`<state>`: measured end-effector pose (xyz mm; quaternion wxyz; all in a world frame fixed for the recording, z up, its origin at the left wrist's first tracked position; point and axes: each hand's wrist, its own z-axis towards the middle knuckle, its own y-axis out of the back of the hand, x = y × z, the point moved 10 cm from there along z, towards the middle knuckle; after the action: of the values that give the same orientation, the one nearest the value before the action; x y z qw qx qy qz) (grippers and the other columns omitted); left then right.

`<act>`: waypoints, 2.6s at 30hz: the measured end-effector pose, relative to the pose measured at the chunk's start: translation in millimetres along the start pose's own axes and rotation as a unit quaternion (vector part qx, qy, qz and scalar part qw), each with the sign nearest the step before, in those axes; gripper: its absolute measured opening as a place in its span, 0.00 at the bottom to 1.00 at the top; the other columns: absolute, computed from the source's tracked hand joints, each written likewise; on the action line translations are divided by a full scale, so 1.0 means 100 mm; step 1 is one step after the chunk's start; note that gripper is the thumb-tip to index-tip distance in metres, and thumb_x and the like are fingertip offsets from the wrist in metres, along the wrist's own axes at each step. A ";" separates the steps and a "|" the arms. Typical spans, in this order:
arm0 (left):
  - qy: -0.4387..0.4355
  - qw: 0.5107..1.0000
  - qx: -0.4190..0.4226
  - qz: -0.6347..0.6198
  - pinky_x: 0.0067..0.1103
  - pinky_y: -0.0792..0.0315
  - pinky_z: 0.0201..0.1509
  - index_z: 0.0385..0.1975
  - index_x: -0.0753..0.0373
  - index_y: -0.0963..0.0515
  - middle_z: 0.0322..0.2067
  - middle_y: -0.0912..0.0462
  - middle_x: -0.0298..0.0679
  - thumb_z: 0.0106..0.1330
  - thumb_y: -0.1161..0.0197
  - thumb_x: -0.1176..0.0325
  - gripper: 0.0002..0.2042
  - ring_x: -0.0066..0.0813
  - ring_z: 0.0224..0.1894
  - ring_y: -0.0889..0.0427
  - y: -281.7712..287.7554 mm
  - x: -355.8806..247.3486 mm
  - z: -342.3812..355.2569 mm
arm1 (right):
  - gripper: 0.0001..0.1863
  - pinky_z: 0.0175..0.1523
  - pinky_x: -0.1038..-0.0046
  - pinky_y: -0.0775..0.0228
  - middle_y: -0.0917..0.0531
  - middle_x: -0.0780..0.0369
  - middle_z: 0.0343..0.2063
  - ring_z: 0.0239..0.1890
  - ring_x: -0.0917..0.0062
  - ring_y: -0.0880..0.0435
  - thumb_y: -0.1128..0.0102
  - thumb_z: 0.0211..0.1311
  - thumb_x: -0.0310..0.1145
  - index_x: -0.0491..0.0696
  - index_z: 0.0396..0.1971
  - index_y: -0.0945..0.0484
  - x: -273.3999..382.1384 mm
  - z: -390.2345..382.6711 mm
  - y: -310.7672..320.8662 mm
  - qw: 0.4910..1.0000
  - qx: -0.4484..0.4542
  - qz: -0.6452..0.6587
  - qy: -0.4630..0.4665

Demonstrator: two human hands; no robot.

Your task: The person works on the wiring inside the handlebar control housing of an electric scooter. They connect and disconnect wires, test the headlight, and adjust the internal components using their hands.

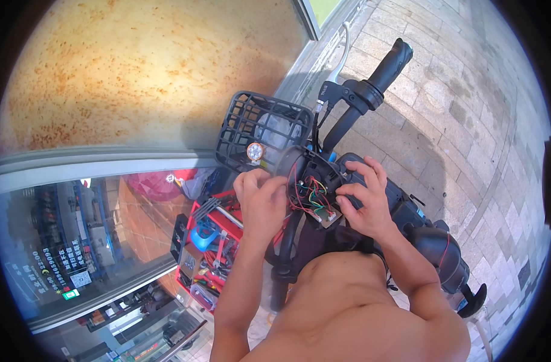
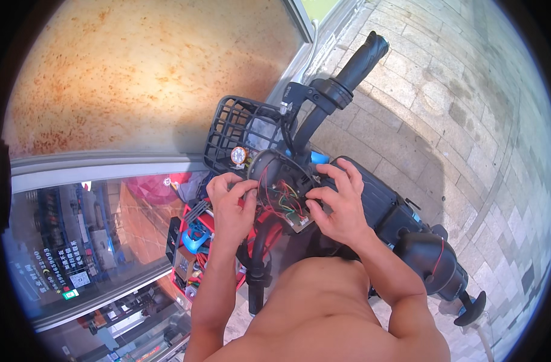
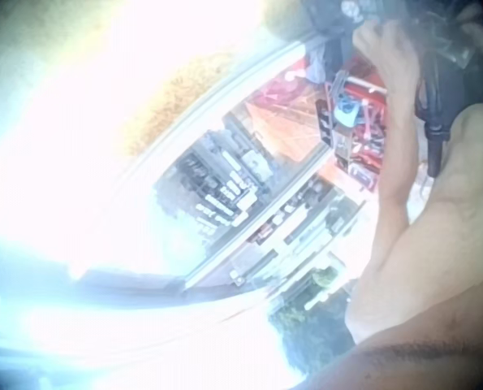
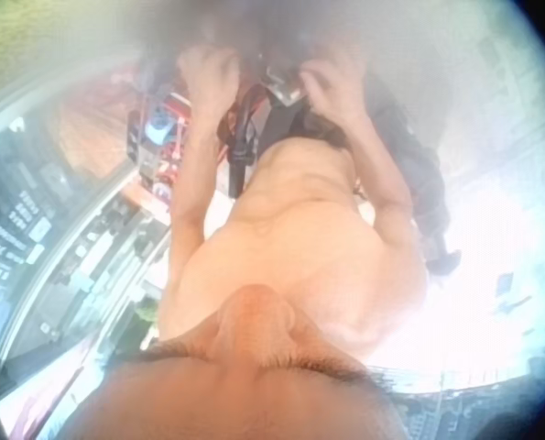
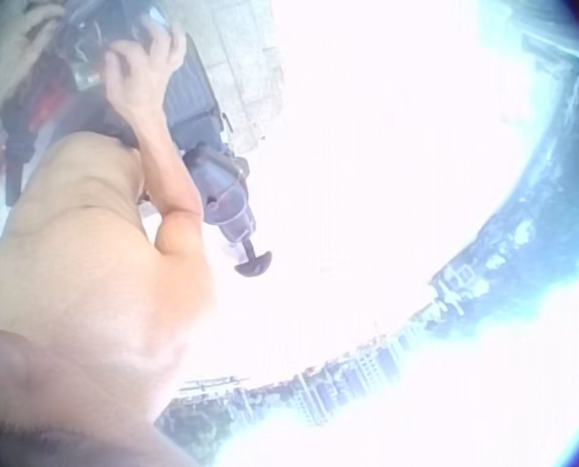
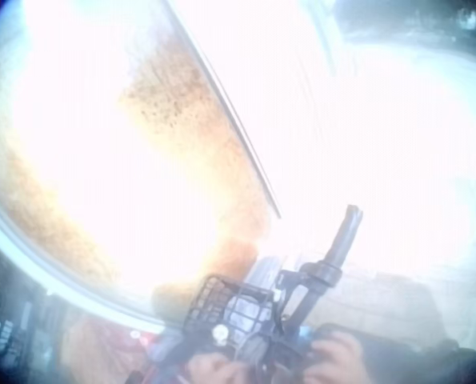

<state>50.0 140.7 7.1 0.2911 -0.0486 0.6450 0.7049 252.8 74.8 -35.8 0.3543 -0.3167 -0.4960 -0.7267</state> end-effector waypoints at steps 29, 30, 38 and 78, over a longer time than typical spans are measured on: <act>-0.019 0.998 0.051 0.008 0.42 0.42 0.64 0.32 0.59 0.19 0.55 0.28 0.44 0.50 0.33 0.77 0.09 0.52 0.62 0.38 -0.11 -0.04 0.04 | 0.09 0.65 0.53 0.44 0.25 0.59 0.54 0.63 0.52 0.36 0.30 0.47 0.28 0.52 0.31 0.17 -0.16 0.07 0.03 1.000 -0.006 0.017 -0.010; -0.030 0.999 0.045 0.007 0.41 0.41 0.62 0.32 0.59 0.20 0.52 0.26 0.43 0.50 0.33 0.77 0.09 0.50 0.59 0.36 -0.09 -0.06 0.03 | 0.09 0.65 0.53 0.44 0.25 0.58 0.54 0.63 0.52 0.36 0.30 0.47 0.28 0.52 0.31 0.17 -0.16 0.07 0.03 1.000 -0.006 0.017 -0.011; -0.049 0.998 0.009 -0.038 0.34 0.34 0.54 0.32 0.62 0.22 0.33 0.17 0.37 0.52 0.35 0.79 0.08 0.40 0.42 0.24 -0.07 -0.10 -0.01 | 0.10 0.66 0.53 0.45 0.25 0.58 0.55 0.64 0.52 0.36 0.30 0.47 0.27 0.52 0.32 0.16 -0.17 0.07 0.05 1.000 -0.010 0.026 -0.010; 0.004 0.992 -0.034 -0.121 0.32 0.31 0.53 0.37 0.62 0.22 0.36 0.18 0.38 0.51 0.34 0.79 0.13 0.41 0.46 0.25 -0.06 0.04 -0.17 | 0.10 0.66 0.54 0.45 0.25 0.60 0.55 0.65 0.52 0.37 0.29 0.46 0.26 0.52 0.32 0.16 0.06 0.27 -0.20 0.998 0.042 -0.038 -0.001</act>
<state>44.0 126.5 -2.6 0.3699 -0.1387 0.6108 0.6862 235.7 104.1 -32.8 0.3385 -0.2833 -0.5384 -0.7178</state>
